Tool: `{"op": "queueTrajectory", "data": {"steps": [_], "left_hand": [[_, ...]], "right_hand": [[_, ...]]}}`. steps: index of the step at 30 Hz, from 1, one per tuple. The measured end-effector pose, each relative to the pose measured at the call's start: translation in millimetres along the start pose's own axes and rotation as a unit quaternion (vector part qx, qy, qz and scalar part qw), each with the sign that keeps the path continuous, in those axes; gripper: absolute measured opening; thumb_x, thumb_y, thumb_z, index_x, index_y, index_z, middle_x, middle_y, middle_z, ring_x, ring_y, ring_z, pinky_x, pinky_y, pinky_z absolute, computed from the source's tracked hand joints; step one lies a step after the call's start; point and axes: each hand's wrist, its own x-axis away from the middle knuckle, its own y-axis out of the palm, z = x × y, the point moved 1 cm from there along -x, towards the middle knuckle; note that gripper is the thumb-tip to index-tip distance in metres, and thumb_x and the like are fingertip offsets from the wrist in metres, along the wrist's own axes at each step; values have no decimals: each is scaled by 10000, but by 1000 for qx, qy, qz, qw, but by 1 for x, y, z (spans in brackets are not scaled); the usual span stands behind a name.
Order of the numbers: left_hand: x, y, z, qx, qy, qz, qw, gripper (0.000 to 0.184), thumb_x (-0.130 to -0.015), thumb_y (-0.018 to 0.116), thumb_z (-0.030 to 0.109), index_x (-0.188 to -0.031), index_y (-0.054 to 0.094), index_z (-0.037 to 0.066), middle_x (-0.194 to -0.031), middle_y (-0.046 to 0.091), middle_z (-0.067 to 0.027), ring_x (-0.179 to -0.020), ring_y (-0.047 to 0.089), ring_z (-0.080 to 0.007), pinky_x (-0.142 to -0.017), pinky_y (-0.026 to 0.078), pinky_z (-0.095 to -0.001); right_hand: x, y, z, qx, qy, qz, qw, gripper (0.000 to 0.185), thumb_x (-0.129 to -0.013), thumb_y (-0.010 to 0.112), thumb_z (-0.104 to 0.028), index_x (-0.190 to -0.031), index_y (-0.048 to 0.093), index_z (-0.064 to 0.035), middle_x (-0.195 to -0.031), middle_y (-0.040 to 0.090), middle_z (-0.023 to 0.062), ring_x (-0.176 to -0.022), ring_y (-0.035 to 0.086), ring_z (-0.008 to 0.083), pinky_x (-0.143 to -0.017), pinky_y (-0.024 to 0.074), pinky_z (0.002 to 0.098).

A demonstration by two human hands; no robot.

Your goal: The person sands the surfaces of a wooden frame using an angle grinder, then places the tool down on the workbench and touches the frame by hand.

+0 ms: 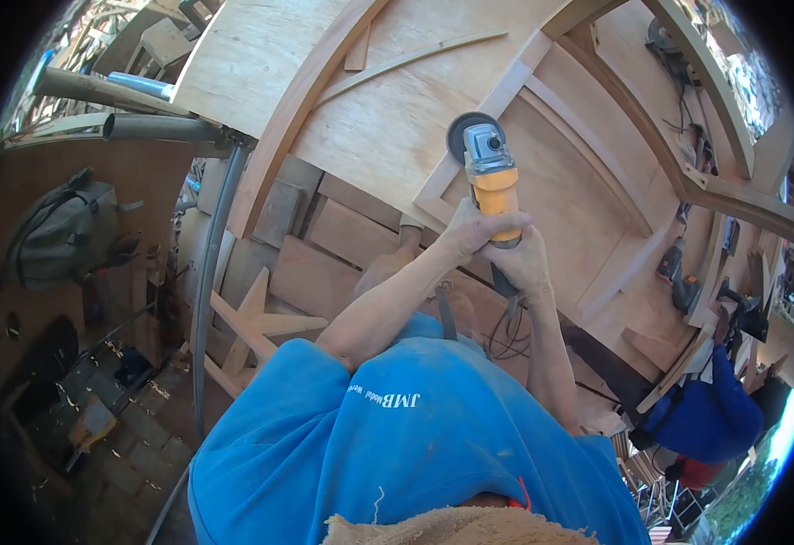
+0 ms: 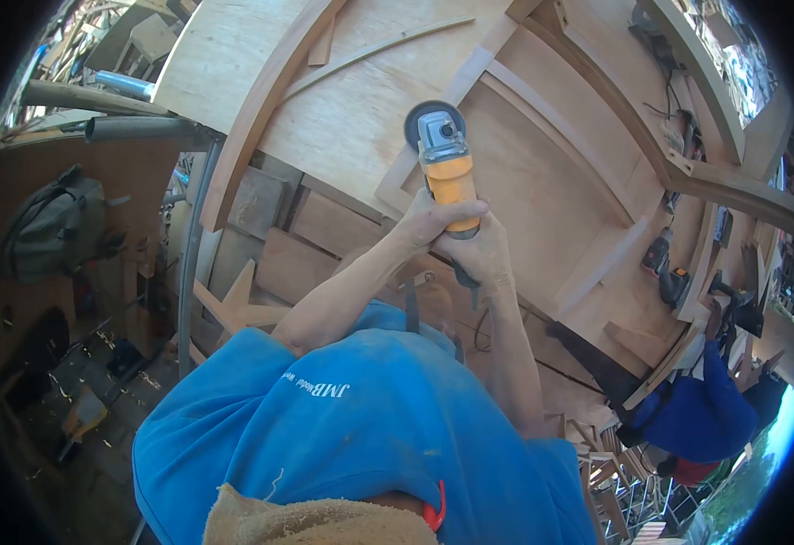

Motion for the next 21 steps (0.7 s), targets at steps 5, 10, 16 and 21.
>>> {"op": "queueTrajectory", "data": {"steps": [5,10,16,21], "left_hand": [[37,-21,-42,7,20,14,1000,377,-856,879,199,-1125,687,20,-1065,731,-92,-948,729,-169,-838,618,-342],[76,-34,-78,33,28,18,999,361,-871,866,185,-1133,687,12,-1106,732,-111,-983,731,-186,-860,624,-352],[96,-26,-94,22,12,20,999,379,-865,872,192,-1145,701,2,-1108,740,-112,-992,735,-189,-886,619,-349],[95,6,-119,-24,-12,-22,999,401,-837,890,216,-1136,719,12,-1099,760,-96,-994,736,-179,-900,610,-347]], "right_hand": [[36,24,19,9,1,-28,1000,712,-728,884,-231,-1364,639,-24,-1214,735,121,-1079,748,230,-943,586,380],[72,45,32,34,12,-49,998,806,-715,869,-222,-1447,588,-35,-1248,736,136,-1092,754,248,-940,594,387],[96,49,58,53,15,-29,998,827,-720,852,-224,-1483,575,-62,-1172,776,142,-1062,771,260,-920,606,386],[125,24,88,47,12,22,999,806,-718,852,-234,-1465,593,-83,-1150,785,131,-1052,774,247,-932,603,378]]}}
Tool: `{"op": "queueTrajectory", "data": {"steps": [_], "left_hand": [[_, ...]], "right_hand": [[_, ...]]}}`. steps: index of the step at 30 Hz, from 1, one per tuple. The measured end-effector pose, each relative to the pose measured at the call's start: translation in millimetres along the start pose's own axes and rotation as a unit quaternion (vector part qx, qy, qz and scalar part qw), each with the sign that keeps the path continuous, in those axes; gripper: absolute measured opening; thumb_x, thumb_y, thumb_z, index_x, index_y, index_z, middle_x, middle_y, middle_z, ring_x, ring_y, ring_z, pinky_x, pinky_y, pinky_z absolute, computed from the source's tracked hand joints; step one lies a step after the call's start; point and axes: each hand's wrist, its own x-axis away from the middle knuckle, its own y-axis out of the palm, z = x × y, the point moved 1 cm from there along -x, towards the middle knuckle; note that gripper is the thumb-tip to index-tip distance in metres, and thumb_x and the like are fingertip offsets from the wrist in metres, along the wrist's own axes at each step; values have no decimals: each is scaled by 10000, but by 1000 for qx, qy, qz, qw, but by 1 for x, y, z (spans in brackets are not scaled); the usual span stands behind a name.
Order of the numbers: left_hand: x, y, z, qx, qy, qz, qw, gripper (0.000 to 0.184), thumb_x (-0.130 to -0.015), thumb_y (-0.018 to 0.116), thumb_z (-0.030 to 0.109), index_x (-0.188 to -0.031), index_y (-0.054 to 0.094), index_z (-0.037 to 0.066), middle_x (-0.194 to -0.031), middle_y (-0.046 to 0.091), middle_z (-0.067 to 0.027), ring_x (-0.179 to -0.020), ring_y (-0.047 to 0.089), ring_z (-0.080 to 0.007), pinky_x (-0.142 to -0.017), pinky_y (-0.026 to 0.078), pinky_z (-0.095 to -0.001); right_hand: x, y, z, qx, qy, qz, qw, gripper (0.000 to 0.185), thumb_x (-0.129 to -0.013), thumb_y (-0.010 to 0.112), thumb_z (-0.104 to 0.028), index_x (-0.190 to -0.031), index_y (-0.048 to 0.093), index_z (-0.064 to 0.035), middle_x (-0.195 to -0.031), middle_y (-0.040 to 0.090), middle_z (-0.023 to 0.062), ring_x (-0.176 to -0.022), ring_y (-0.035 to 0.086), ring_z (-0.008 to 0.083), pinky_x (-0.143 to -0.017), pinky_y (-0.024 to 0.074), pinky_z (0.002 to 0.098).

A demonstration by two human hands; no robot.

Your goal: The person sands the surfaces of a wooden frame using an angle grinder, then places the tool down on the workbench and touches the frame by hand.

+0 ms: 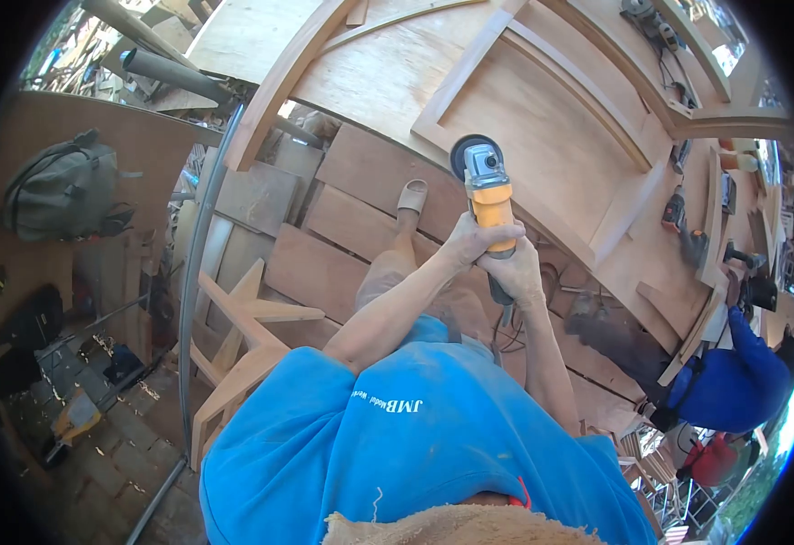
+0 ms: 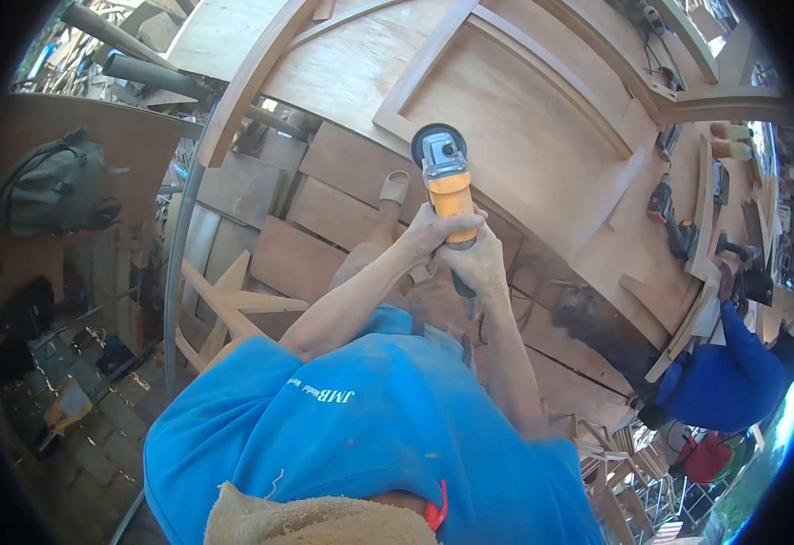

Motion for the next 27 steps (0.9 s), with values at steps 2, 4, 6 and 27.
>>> {"op": "queueTrajectory", "data": {"steps": [2,4,6,27], "left_hand": [[5,11,-20,0,0,-15,1000,420,-829,897,240,-1141,725,16,-1106,765,-91,-1001,734,-177,-910,605,-347],[12,15,-27,2,10,-12,1000,423,-830,899,248,-1137,726,14,-1114,763,-97,-1007,734,-181,-913,603,-348],[16,2,-18,-4,15,2,1000,419,-840,892,241,-1146,717,16,-1128,761,-106,-1017,735,-184,-915,607,-351],[10,11,-22,12,-5,-37,999,373,-867,869,224,-1132,701,22,-1151,750,-124,-1023,736,-194,-914,616,-363]], "right_hand": [[21,-7,14,-10,6,19,1000,789,-714,853,-245,-1443,602,-77,-1140,787,135,-1057,776,255,-933,606,384],[27,-6,13,-17,4,18,1000,782,-711,854,-255,-1429,606,-72,-1133,788,143,-1065,777,269,-939,608,392],[25,3,5,-28,4,13,999,784,-708,854,-265,-1424,604,-67,-1130,787,155,-1075,777,291,-950,609,403],[28,-2,17,-63,25,26,997,715,-681,856,-276,-1314,653,-14,-1004,792,149,-860,786,231,-793,635,368]]}}
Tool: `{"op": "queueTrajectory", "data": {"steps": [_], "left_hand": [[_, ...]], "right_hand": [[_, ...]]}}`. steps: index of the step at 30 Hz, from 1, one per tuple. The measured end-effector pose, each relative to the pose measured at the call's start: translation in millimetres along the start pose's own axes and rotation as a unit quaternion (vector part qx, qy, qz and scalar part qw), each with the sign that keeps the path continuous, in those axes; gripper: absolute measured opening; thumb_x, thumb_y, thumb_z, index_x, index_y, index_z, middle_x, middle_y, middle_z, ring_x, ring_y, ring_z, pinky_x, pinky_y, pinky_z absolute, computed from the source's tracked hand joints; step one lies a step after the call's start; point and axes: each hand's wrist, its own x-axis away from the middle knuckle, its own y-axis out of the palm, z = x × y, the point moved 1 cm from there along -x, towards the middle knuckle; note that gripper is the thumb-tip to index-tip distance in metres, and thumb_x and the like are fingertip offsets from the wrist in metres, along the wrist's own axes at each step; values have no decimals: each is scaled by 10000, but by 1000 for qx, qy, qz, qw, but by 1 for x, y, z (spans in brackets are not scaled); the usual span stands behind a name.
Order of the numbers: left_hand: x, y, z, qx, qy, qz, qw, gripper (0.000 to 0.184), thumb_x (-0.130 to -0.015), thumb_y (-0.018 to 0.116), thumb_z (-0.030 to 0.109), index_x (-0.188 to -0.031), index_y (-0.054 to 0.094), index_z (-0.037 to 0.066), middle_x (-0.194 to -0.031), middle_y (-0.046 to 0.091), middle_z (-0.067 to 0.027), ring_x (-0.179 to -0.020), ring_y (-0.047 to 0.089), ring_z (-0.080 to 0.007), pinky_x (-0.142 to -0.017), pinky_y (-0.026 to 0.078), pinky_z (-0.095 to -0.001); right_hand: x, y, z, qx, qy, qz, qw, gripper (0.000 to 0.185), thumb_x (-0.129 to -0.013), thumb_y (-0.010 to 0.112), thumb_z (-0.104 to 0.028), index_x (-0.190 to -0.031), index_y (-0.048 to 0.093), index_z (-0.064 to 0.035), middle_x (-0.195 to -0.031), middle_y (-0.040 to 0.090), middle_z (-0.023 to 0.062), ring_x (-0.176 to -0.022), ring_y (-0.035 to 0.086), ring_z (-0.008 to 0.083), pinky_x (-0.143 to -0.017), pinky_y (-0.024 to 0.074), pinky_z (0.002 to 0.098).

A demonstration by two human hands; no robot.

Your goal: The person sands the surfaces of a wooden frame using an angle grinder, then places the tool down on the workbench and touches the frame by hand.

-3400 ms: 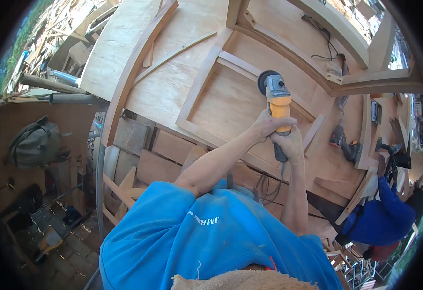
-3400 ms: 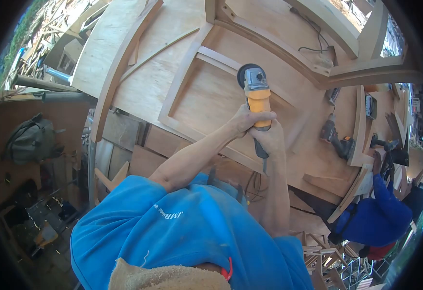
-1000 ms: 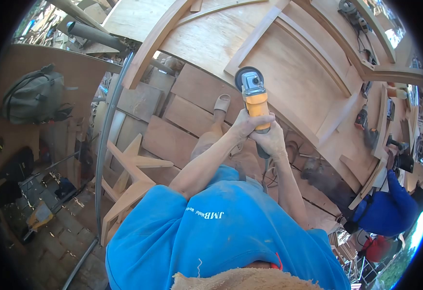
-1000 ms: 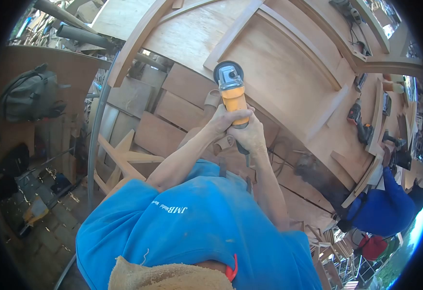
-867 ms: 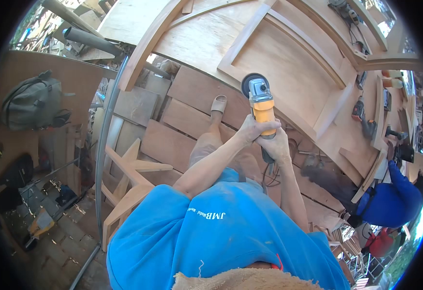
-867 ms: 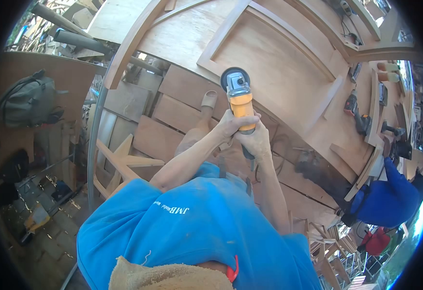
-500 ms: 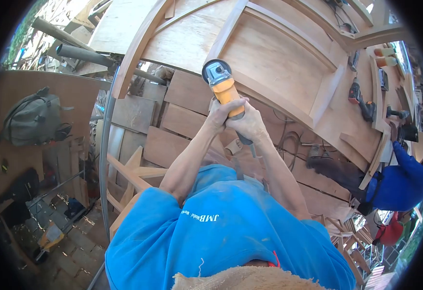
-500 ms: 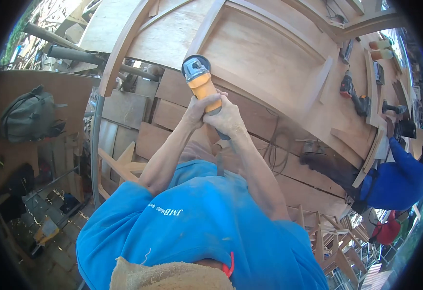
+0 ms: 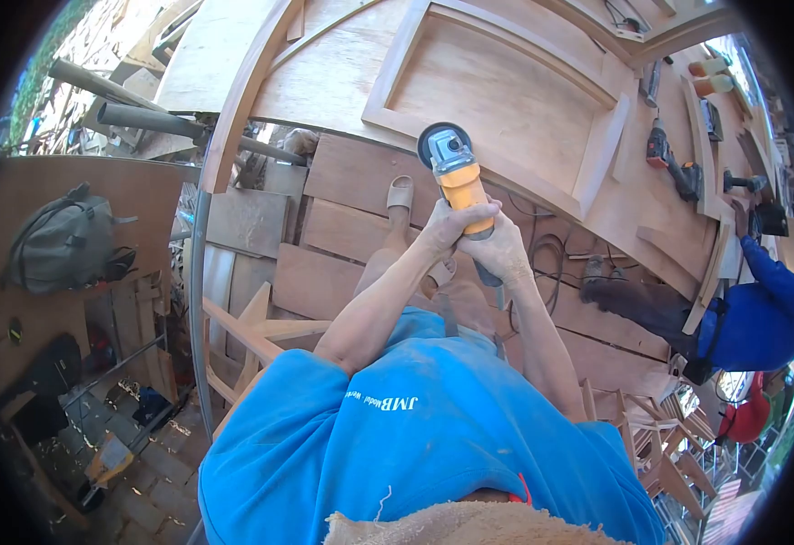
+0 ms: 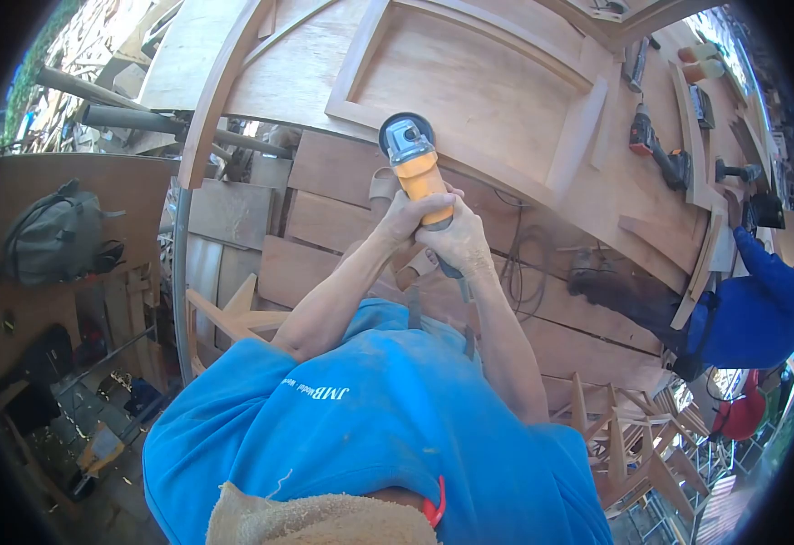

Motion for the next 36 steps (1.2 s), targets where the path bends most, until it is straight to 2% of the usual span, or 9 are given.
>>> {"op": "queueTrajectory", "data": {"steps": [2,5,10,16,19,22,25,33,36], "left_hand": [[4,15,-8,6,-5,5,1000,375,-828,907,247,-1079,736,27,-1068,762,-93,-987,739,-171,-893,611,-354],[0,29,-31,-9,-40,-20,999,373,-882,859,211,-1151,692,13,-1197,745,-140,-1037,735,-203,-920,618,-374],[-7,66,-65,-39,-67,-56,995,386,-872,865,206,-1157,701,3,-1174,753,-132,-1035,737,-203,-923,617,-377],[-8,115,-108,-56,-100,-117,986,376,-851,881,194,-1128,717,1,-1126,760,-116,-1020,740,-196,-906,615,-369],[-6,136,-129,-74,-126,-139,979,369,-841,885,185,-1116,715,7,-1105,759,-104,-1002,741,-193,-899,616,-365],[-4,150,-146,-87,-136,-156,974,361,-833,887,182,-1104,715,16,-1083,756,-91,-988,740,-187,-894,615,-361],[-3,161,-153,-98,-138,-160,972,364,-828,886,185,-1104,714,22,-1066,754,-83,-975,738,-180,-887,614,-359],[-54,186,-128,-158,-129,-143,969,399,-820,898,196,-1131,707,34,-1075,751,-81,-964,739,-178,-875,617,-359],[-88,201,-109,-138,-137,-142,971,429,-830,906,204,-1164,695,35,-1074,748,-84,-963,742,-182,-865,625,-362]], "right_hand": [[9,-8,6,-21,8,2,1000,696,-688,853,-241,-1313,653,-10,-992,790,139,-856,783,221,-793,633,364],[22,-27,29,0,30,17,999,663,-700,848,-197,-1305,658,-4,-998,787,131,-916,780,225,-847,624,372],[52,-55,57,-18,16,89,996,609,-705,864,-198,-1254,688,-3,-1046,785,133,-1004,770,248,-925,602,385],[88,-91,107,-68,51,126,988,656,-699,910,-220,-1283,681,-25,-1115,775,125,-1029,764,266,-918,596,384],[108,-105,123,-62,69,155,984,682,-695,929,-219,-1298,673,-29,-1153,761,121,-1049,756,256,-917,592,387],[120,-109,159,-73,39,179,980,700,-691,937,-220,-1304,667,-21,-1187,745,119,-1062,747,239,-917,590,388],[125,-115,171,-130,59,185,972,736,-682,948,-226,-1320,655,-10,-1232,727,117,-1096,737,223,-925,587,383],[82,-155,155,-94,45,198,975,680,-711,940,-243,-1285,671,2,-1078,780,130,-1001,769,234,-869,608,373],[54,-180,142,-107,41,190,975,630,-717,933,-236,-1244,691,11,-1038,790,127,-958,777,229,-837,614,370]]}}
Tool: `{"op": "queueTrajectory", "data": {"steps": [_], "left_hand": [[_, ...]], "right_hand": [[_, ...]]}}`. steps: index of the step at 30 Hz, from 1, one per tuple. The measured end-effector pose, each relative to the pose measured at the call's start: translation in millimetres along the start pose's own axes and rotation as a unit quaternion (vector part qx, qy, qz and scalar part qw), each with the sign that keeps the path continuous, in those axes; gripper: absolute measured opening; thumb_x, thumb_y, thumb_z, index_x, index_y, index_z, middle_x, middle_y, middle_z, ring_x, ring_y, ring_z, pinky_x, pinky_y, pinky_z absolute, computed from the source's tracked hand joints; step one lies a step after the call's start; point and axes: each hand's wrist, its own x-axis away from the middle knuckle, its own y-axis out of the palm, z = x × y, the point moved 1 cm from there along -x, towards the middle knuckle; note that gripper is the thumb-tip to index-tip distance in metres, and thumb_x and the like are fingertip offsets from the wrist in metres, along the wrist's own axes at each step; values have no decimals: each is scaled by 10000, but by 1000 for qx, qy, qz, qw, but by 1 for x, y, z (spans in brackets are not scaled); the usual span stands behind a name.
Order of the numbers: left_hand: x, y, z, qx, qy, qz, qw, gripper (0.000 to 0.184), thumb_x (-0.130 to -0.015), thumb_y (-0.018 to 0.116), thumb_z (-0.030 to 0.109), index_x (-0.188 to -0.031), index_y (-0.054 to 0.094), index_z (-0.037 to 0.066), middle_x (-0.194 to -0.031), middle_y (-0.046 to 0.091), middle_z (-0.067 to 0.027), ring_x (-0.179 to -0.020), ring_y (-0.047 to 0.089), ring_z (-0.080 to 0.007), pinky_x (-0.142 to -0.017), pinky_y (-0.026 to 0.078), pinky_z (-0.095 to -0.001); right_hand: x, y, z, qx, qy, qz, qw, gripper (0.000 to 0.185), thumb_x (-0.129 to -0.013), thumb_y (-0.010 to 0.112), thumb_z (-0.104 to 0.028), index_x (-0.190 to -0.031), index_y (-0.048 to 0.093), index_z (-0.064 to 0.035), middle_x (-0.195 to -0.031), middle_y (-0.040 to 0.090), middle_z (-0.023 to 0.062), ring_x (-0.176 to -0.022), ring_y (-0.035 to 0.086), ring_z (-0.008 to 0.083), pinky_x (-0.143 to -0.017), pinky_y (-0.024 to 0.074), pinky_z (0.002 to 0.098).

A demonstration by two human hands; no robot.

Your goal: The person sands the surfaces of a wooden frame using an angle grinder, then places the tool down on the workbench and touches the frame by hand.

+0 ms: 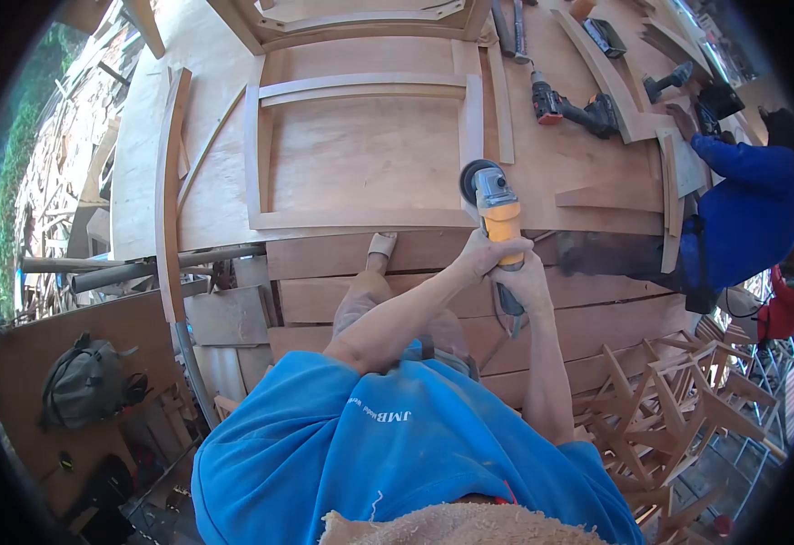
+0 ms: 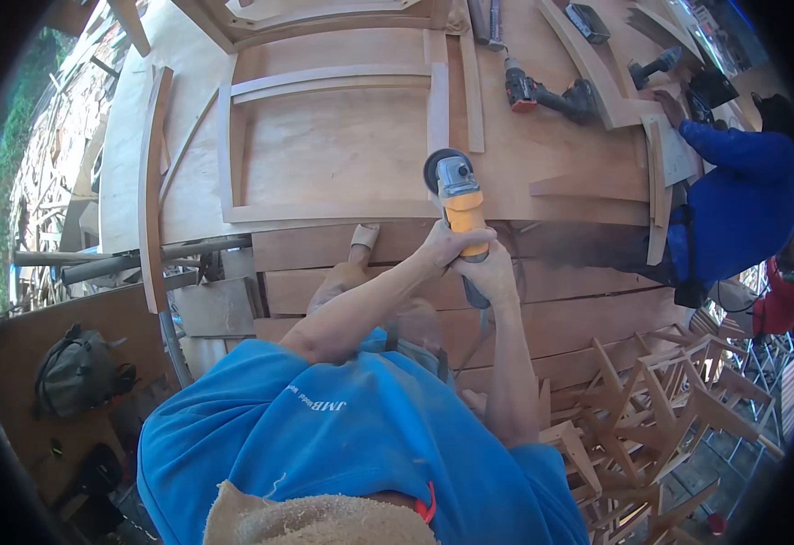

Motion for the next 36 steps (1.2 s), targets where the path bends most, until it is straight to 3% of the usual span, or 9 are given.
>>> {"op": "queueTrajectory", "data": {"steps": [6,9,13,18,21,24,27,31,36], "left_hand": [[-72,-15,66,19,32,-21,999,471,-816,926,282,-1161,715,41,-1035,755,-65,-898,742,-155,-790,618,-330],[-95,-13,107,43,37,-52,997,471,-813,924,293,-1152,710,46,-1012,752,-68,-862,742,-153,-749,619,-330],[-100,-20,136,41,14,-56,997,481,-812,922,283,-1160,685,51,-1043,745,-80,-906,743,-156,-755,620,-328],[-88,-25,110,33,42,-9,999,546,-788,944,244,-1218,664,58,-1106,733,-84,-940,736,-163,-823,619,-343],[-50,-23,85,5,-13,-8,1000,617,-791,930,155,-1300,593,67,-1106,703,-73,-1010,723,-184,-881,620,-360],[-10,-19,47,-16,15,-39,999,593,-794,922,189,-1280,611,50,-1095,710,-73,-1002,724,-178,-889,613,-353],[18,-12,36,-11,-64,-38,997,531,-809,908,228,-1229,645,36,-1073,719,-69,-986,722,-166,-897,602,-351],[14,-3,83,-33,-26,-38,998,473,-827,898,247,-1183,673,31,-1036,729,-63,-965,725,-161,-884,600,-350],[-28,-8,134,10,-4,-35,999,434,-813,918,204,-1139,694,24,-1018,742,-75,-903,734,-162,-811,617,-338]], "right_hand": [[-78,-10,-70,-3,-51,21,998,500,-747,878,-197,-1169,727,24,-1002,791,119,-917,772,202,-807,607,358],[-109,-16,-101,11,12,22,1000,510,-747,882,-202,-1182,729,17,-999,793,108,-912,773,199,-810,604,358],[-126,-11,-120,13,6,32,999,506,-752,886,-201,-1185,732,12,-993,795,105,-905,774,200,-808,604,355],[-110,-1,-97,1,8,21,1000,506,-751,888,-190,-1182,720,15,-1021,792,110,-932,773,207,-830,607,355],[-66,9,-68,-12,16,36,999,540,-741,898,-185,-1201,694,11,-1032,785,113,-945,773,215,-841,610,356],[-12,20,-40,-33,-8,48,998,594,-736,908,-188,-1239,659,7,-1056,777,121,-967,771,219,-852,611,357],[15,25,-39,-24,13,50,998,634,-738,912,-192,-1272,633,6,-1094,766,131,-996,764,217,-865,608,359],[6,12,-87,-27,64,11,998,649,-743,912,-195,-1287,620,5,-1133,752,139,-1023,756,217,-877,606,362],[-45,4,-142,-22,30,34,999,627,-754,904,-190,-1279,624,6,-1107,753,128,-995,758,217,-849,611,363]]}}
